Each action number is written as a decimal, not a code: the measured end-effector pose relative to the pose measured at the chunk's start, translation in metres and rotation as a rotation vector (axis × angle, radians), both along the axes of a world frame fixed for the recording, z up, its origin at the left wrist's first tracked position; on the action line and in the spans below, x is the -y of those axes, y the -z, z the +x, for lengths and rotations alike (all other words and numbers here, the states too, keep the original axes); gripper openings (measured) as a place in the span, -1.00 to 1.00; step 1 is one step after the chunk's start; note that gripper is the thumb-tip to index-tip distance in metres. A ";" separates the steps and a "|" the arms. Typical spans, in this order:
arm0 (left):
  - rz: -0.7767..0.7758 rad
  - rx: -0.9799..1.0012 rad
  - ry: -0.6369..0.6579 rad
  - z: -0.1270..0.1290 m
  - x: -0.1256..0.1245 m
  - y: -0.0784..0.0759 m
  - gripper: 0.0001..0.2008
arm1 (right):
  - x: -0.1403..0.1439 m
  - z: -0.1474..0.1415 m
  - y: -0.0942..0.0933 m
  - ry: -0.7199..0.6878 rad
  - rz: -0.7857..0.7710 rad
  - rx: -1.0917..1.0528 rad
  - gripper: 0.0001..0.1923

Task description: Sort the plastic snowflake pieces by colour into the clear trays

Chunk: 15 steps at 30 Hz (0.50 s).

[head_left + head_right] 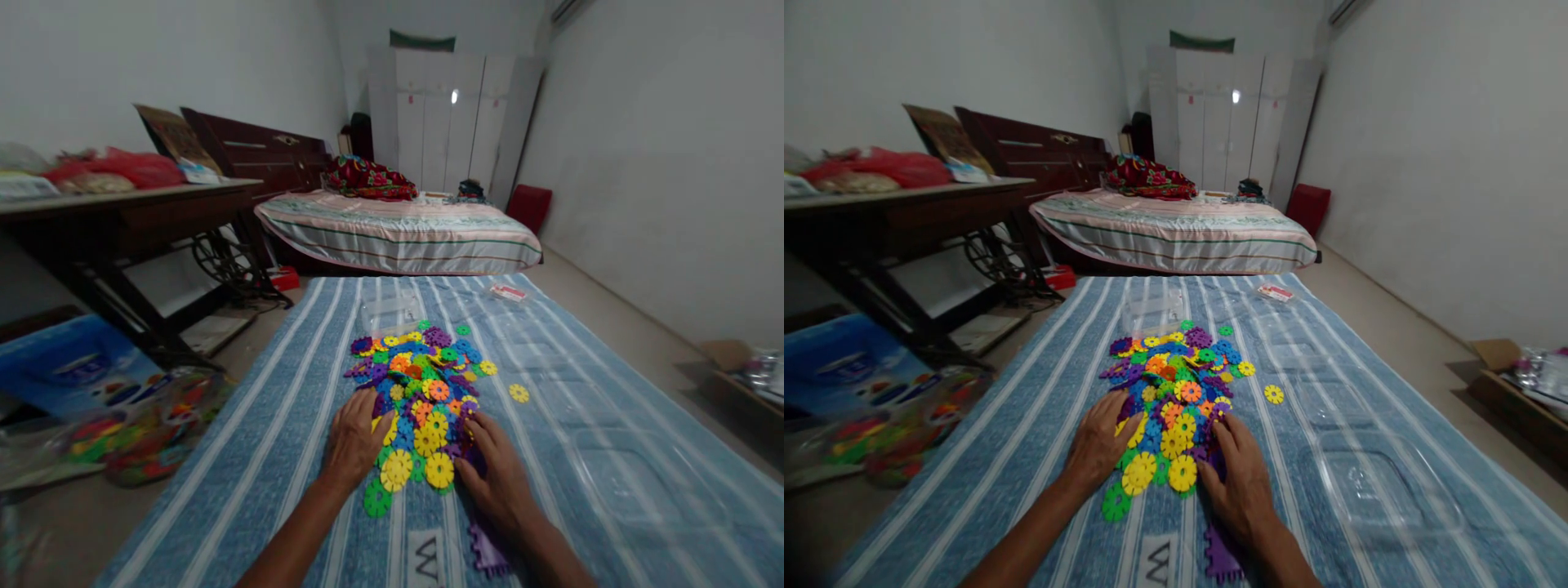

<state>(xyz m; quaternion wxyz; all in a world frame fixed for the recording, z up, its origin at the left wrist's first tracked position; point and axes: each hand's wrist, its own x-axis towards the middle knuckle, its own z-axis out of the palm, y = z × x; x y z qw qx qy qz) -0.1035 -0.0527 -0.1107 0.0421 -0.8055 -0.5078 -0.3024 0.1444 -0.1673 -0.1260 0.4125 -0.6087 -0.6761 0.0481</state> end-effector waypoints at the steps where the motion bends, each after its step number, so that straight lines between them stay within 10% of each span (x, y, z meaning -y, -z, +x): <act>1: -0.001 0.005 -0.007 0.000 -0.001 0.001 -0.58 | -0.002 -0.002 0.000 0.006 0.009 -0.005 -0.49; 15: 0.063 -0.004 -0.017 -0.004 0.002 0.004 -0.60 | -0.013 -0.007 0.008 0.087 0.065 0.003 -0.56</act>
